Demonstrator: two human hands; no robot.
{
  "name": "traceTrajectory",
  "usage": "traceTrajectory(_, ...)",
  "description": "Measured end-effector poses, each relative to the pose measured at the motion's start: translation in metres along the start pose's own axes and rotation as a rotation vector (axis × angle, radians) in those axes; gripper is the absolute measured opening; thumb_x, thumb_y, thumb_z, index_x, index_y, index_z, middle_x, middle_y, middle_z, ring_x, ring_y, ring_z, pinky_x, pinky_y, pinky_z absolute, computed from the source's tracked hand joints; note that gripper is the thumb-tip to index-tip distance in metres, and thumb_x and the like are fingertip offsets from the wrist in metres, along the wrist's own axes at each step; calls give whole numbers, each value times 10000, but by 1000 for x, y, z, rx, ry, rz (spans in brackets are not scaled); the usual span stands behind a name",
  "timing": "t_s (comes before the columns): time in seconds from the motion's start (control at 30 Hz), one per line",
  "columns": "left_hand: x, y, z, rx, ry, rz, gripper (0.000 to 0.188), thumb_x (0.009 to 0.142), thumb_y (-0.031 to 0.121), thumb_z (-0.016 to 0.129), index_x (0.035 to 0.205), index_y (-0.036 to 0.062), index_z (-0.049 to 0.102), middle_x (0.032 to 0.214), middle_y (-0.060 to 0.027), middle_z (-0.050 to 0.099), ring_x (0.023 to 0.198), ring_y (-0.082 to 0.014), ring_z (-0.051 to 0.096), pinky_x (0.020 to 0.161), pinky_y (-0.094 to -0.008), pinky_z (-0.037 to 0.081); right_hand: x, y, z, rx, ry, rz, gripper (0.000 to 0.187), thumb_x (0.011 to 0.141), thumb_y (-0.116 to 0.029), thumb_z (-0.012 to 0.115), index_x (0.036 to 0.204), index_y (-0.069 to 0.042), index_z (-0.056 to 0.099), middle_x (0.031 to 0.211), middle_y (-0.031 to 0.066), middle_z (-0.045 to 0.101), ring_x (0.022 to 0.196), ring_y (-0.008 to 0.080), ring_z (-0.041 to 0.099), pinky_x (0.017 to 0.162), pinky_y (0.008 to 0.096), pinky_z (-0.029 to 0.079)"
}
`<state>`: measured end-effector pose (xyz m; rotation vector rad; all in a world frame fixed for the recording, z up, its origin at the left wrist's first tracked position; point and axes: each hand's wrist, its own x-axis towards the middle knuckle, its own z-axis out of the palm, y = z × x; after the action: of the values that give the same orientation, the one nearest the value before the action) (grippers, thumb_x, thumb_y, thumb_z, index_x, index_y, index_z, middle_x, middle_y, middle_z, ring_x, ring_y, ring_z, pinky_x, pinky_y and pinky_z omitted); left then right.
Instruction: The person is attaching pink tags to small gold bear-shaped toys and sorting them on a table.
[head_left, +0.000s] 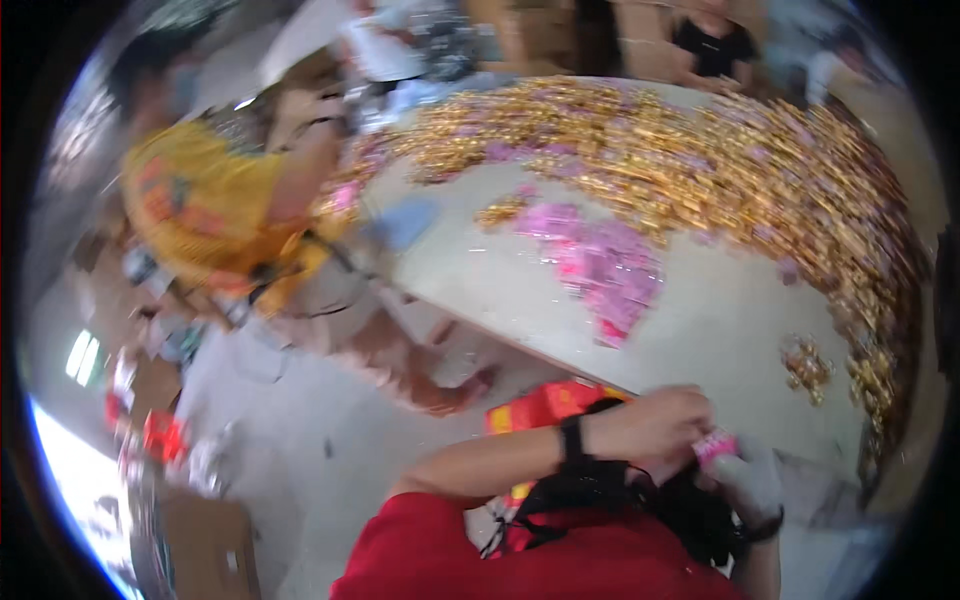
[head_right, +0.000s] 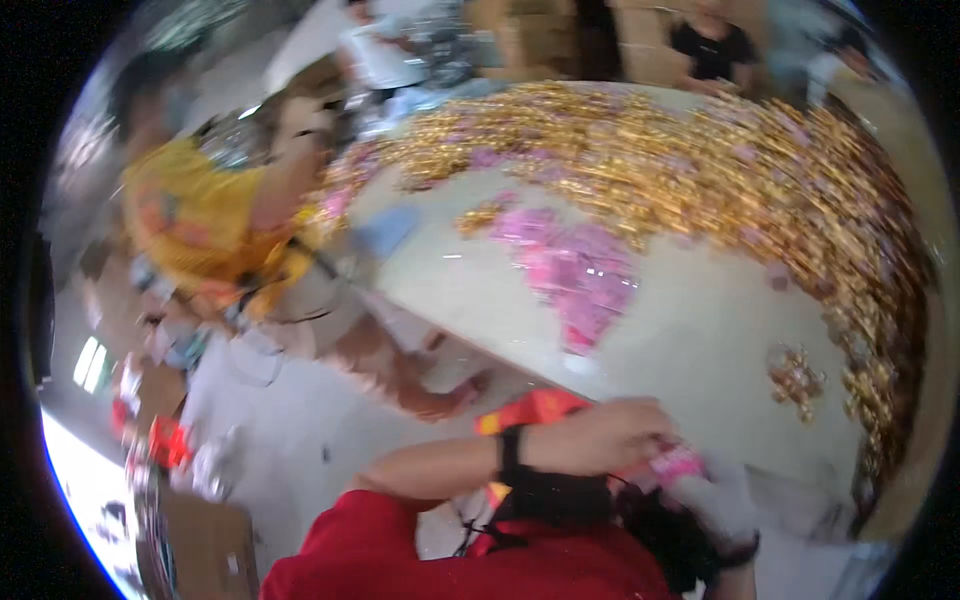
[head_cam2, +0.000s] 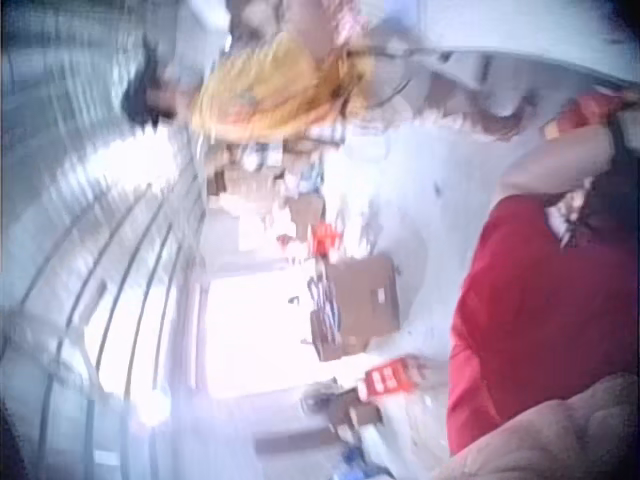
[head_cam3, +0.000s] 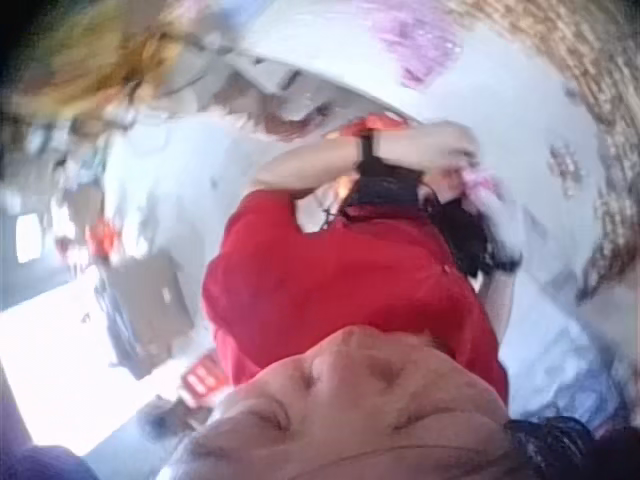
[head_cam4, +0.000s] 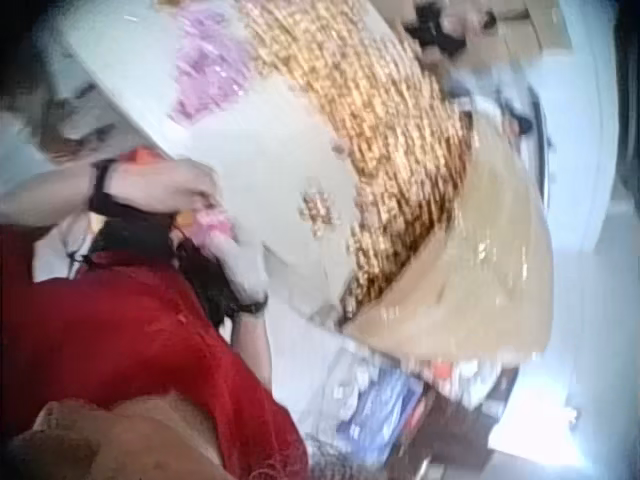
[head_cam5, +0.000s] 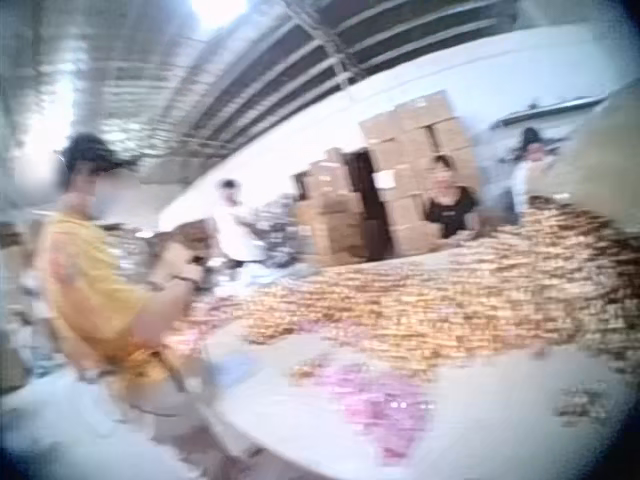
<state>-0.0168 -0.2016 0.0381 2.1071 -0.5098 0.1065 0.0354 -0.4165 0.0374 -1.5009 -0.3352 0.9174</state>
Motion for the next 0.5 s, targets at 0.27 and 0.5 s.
traceTrajectory(0.27, 3, 22, -1, 272, -61, -10, 148, 845, 67, 551, 980, 8, 542, 887, -175, 543, 857, -348, 555, 742, -413, 471, 4, 6, -17, 41, -163, 47, 263, 828, -113, 624, 1067, -5, 609, 767, 5, 607, 647, 69, 556, 571, 227, 463)
traceTrajectory(0.5, 10, 31, 22, 158, -104, -128, 130, 879, 128, 553, 932, 10, 554, 853, -178, 596, 800, -366, 604, 704, -424, 491, -15, -2, -9, -812, 297, -770, 697, 667, -328, 801, 1235, -42, 515, 1153, 182, 561, 1076, 374, 537, 913, 413, 451)
